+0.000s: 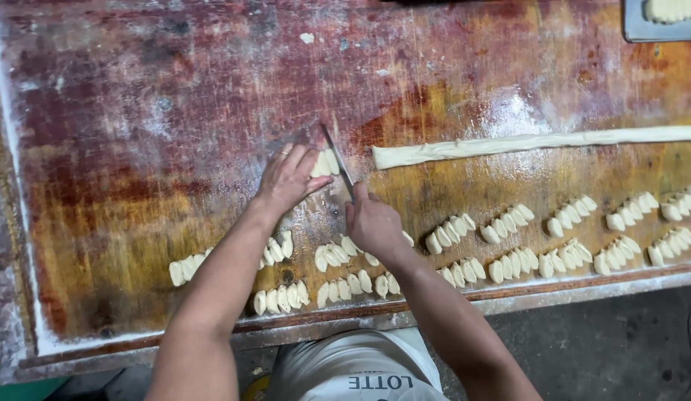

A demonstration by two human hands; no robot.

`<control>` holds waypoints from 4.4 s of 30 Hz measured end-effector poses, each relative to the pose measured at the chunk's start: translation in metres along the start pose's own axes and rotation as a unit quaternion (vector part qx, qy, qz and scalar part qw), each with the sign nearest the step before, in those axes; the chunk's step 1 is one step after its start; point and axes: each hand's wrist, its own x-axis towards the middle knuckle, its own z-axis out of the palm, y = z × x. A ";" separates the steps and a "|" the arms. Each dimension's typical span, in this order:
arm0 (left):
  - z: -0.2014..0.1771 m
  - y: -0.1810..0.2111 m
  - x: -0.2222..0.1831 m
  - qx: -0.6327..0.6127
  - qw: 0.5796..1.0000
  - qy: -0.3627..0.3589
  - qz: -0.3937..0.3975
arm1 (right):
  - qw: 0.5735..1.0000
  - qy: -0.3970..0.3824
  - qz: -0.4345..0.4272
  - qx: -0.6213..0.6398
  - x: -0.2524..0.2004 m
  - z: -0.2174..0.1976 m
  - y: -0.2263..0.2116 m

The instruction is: Cutting a long rope of dough into small individual pieces using a knife and stretching new ropes from a bulk supply on a wooden work surface.

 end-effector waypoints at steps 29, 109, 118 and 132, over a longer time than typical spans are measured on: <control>0.015 0.072 0.090 -0.087 0.973 -0.157 -0.145 | 0.998 0.038 0.038 0.014 0.034 -0.030 0.068; 0.066 0.091 0.076 0.013 0.998 -0.054 -0.034 | 0.999 -0.026 0.021 -0.041 -0.007 -0.055 0.123; 0.035 0.117 0.052 -0.007 0.951 -0.137 -0.278 | 0.995 -0.078 -0.031 -0.063 -0.018 -0.035 0.110; 0.008 0.126 0.094 -0.104 0.922 -0.213 -0.305 | 0.999 0.049 0.016 -0.016 -0.017 -0.103 0.203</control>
